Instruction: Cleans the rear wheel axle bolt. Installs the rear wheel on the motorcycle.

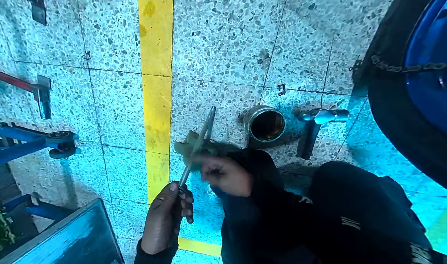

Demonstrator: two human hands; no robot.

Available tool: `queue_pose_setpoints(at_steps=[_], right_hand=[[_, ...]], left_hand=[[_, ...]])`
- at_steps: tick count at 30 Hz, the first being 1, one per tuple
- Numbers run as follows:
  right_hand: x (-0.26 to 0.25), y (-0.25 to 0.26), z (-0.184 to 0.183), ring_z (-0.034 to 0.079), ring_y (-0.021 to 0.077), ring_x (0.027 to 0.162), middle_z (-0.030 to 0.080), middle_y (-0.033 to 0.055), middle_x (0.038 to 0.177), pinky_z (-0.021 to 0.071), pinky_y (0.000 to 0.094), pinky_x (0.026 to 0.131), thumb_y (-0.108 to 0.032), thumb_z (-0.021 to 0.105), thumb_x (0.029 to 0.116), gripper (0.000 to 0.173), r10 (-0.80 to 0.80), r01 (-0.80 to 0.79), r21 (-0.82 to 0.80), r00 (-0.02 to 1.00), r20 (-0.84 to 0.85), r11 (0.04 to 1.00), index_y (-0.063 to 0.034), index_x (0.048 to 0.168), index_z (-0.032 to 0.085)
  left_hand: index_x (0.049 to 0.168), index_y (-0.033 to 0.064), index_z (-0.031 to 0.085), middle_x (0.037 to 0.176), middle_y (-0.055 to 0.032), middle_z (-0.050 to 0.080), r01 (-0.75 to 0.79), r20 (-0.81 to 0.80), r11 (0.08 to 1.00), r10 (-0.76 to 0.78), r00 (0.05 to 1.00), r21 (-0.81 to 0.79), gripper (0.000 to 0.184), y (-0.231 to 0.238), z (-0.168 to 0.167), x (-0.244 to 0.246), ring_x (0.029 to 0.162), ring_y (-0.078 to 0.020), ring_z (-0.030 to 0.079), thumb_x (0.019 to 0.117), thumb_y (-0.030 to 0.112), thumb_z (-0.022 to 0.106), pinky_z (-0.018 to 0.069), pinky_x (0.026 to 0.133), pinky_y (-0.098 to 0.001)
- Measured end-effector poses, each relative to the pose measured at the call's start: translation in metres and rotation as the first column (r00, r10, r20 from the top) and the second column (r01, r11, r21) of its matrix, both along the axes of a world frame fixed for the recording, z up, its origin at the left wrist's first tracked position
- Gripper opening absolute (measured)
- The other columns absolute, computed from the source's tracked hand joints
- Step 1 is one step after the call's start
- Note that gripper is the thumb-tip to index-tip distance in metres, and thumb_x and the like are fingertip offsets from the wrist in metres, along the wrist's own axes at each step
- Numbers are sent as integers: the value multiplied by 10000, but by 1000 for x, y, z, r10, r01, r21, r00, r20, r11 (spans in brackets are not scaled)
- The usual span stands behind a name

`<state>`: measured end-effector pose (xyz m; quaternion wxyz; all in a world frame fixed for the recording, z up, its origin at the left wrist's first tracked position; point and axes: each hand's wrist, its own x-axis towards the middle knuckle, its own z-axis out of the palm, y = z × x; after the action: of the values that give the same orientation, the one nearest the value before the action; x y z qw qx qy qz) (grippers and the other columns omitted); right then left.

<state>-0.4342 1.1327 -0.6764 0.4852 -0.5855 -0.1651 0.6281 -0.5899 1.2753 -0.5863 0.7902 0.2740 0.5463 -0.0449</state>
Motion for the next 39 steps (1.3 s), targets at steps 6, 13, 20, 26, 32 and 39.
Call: queue_pose_setpoints(at_steps=[6, 13, 20, 26, 32, 39], right_hand=[[3, 0, -4, 621, 164, 678, 642, 20, 788, 571, 406, 651, -150, 567, 1009, 606, 110, -93, -118, 982, 151, 989, -350, 1563, 427], [31, -4, -20, 626, 177, 667, 684, 82, 874, 544, 347, 590, -31, 581, 950, 762, -269, 251, -133, 952, -147, 959, -256, 1626, 313], [0, -15, 6, 656, 206, 711, 678, 40, 813, 577, 476, 680, -155, 519, 1018, 636, 189, -159, -125, 939, 286, 979, -394, 1589, 373], [37, 0, -35, 696, 315, 831, 708, 120, 966, 569, 575, 757, -128, 498, 1033, 741, 301, -165, -421, 912, 280, 892, -432, 1635, 190], [-11, -24, 28, 683, 242, 773, 711, 58, 888, 575, 499, 710, -144, 493, 1028, 560, 210, -201, -63, 902, 377, 977, -381, 1535, 470], [25, -6, -20, 696, 344, 860, 682, 143, 1085, 574, 561, 714, -107, 576, 982, 754, 424, -169, -467, 742, 519, 868, -468, 1588, 312]], left_hand=[[1050, -26, 593, 817, -144, 685, 266, -157, 931, -233, 960, 249, 249, -7, 16, 20, 594, -198, 669, 1006, 214, 641, 600, 521, -334], [1091, -42, 597, 810, -137, 685, 354, -245, 876, -283, 927, 328, 295, -17, 21, 25, 594, -209, 673, 933, 165, 736, 611, 518, -343], [1073, -16, 625, 797, -91, 693, 486, -339, 761, -363, 868, 430, 321, -14, 30, 27, 608, -181, 674, 853, 118, 816, 602, 521, -324], [1046, 69, 698, 870, 15, 687, 725, -598, -7, -570, 563, 689, 334, -19, 19, 8, 709, -28, 644, 872, 338, 792, 580, 628, -202], [1029, 97, 702, 914, -16, 699, 620, -606, -216, -593, 530, 754, 286, -13, 14, 9, 808, -52, 655, 920, 355, 757, 568, 725, -190], [1072, 111, 732, 958, -89, 697, 515, -728, -518, -542, 420, 683, 225, -15, 15, 12, 868, -188, 687, 940, 293, 718, 578, 744, -271]])
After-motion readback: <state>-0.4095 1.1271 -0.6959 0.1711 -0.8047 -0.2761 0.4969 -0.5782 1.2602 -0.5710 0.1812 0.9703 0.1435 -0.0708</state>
